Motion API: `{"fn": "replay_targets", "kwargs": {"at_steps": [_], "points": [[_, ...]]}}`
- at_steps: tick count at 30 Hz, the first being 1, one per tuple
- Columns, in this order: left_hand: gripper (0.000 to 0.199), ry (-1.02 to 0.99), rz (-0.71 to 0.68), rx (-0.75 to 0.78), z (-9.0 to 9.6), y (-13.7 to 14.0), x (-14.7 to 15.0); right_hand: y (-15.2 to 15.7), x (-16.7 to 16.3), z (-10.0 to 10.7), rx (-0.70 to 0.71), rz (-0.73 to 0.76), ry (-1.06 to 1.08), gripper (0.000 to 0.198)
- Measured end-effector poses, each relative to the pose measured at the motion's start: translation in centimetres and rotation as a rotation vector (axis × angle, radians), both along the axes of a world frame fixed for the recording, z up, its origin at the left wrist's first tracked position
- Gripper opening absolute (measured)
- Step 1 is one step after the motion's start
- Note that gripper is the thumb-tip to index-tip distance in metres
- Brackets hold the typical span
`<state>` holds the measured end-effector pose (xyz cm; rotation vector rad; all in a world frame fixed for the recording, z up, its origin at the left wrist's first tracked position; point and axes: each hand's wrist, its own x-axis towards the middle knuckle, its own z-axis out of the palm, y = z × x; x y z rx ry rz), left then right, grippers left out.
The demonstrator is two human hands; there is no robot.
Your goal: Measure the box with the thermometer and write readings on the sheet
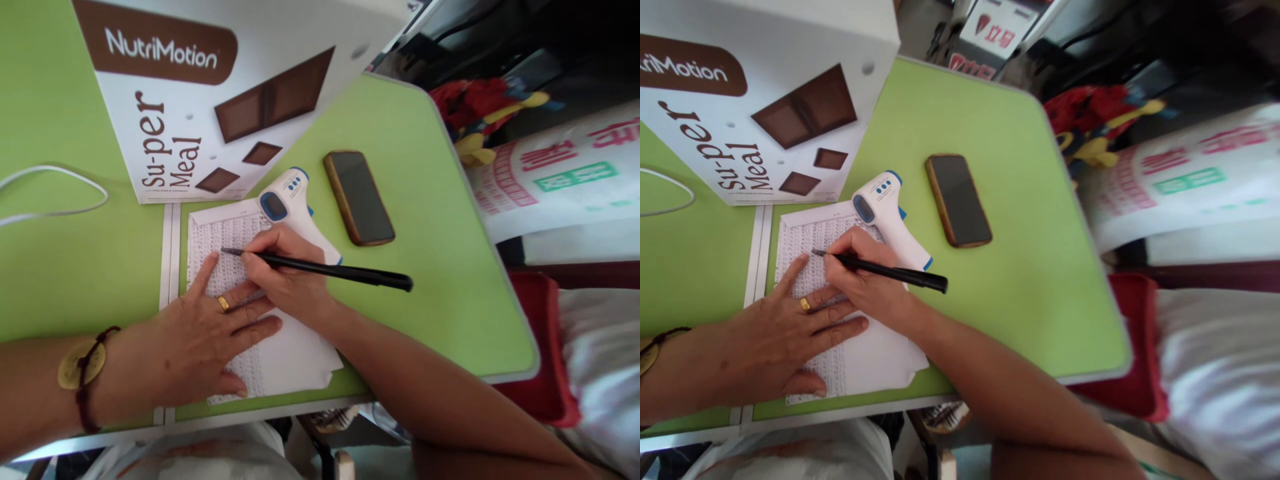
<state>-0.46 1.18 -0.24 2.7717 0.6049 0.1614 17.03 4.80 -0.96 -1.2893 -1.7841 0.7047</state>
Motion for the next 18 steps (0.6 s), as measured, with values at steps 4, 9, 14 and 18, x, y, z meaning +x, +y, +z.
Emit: {"fn": "replay_targets", "kwargs": {"at_steps": [4, 9, 14, 18], "points": [[0.074, 0.013, -0.002, 0.019, 0.15, 0.0, 0.03, -0.1, 0.12, -0.19, 0.024, 0.019, -0.021, 0.009], [0.073, 0.013, -0.003, 0.014, 0.21, 0.01, 0.08, -0.02, 0.05, -0.13, 0.037, 0.025, -0.011, 0.01], [0.076, 0.011, -0.009, -0.011, 0.21, 0.11, 0.1, 0.07, -0.02, 0.02, 0.037, 0.027, 0.013, 0.011], [0.075, 0.004, -0.014, -0.016, 0.17, 0.13, 0.03, 0.07, 0.05, -0.06, 0.039, 0.026, 0.03, 0.01]]}}
